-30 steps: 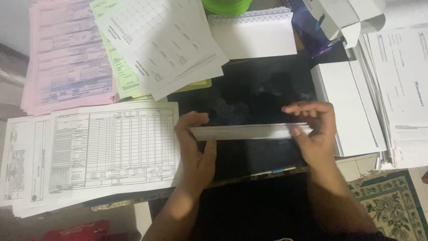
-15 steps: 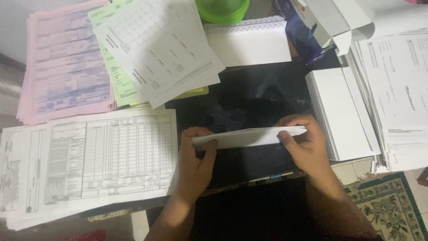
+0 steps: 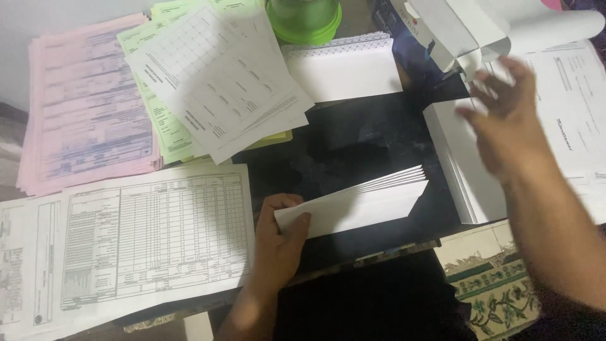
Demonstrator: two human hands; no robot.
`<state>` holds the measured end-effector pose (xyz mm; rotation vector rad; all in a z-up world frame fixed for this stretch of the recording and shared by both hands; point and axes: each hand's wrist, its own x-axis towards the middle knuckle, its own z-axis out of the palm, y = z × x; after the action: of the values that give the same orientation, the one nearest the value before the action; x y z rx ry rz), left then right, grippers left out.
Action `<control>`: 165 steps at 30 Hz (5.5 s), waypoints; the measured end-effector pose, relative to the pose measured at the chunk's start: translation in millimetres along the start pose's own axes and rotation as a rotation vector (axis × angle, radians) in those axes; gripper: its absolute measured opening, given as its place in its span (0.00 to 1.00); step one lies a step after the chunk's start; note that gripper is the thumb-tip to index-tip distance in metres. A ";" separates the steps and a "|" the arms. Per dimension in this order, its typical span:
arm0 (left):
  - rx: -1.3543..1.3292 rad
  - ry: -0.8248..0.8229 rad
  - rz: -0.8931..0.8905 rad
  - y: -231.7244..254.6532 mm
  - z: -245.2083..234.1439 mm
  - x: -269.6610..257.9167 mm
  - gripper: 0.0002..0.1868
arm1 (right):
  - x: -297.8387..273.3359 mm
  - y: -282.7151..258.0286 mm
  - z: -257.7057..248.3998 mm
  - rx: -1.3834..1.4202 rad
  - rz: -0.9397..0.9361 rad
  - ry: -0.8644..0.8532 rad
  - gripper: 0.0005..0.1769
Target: Organizing and packing stacks of white envelopes into a cardboard box on a desk.
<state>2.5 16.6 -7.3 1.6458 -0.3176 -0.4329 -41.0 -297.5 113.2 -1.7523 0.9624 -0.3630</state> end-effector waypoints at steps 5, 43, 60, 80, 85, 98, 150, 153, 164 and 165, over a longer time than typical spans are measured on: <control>-0.003 -0.023 0.130 -14.5 2.4 -1.8 0.09 | 113.6 78.3 -12.3 0.164 -0.251 -0.036 0.55; -0.094 -0.228 0.660 25.7 -28.5 -35.3 0.27 | 19.2 16.5 -39.9 -0.554 -0.641 -0.214 0.52; -0.191 -0.427 0.640 29.3 -8.9 -43.3 0.12 | -13.5 61.1 -9.3 -0.689 -0.368 -0.973 0.73; 0.069 -0.302 0.570 92.9 9.7 -45.2 0.16 | -103.7 63.1 -55.1 -0.740 -0.896 -0.813 0.27; 0.176 -0.309 0.448 103.4 10.5 -44.4 0.16 | -100.1 82.0 -48.4 -0.704 -0.782 -0.883 0.25; 0.807 -0.273 0.597 80.4 0.4 -12.3 0.50 | -17.5 251.4 -119.6 -0.100 0.002 0.265 0.15; 1.221 0.129 0.712 63.9 2.5 -34.3 0.20 | -35.1 80.2 0.4 -0.535 -0.742 -0.027 0.18; 1.268 0.169 0.714 57.8 2.0 -37.2 0.19 | -57.9 67.6 0.4 -0.171 -0.747 -0.001 0.24; 1.255 0.165 0.763 55.7 -0.4 -33.8 0.17 | -112.5 67.8 36.7 -0.611 -1.089 -0.227 0.20; 1.273 0.152 0.753 54.6 -0.9 -34.4 0.18 | -112.2 71.0 38.6 -0.627 -1.086 -0.209 0.23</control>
<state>-25.2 26.2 50.1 2.5350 -1.2080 0.6181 -117.3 -196.8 56.9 -2.7340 -0.1561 -0.5680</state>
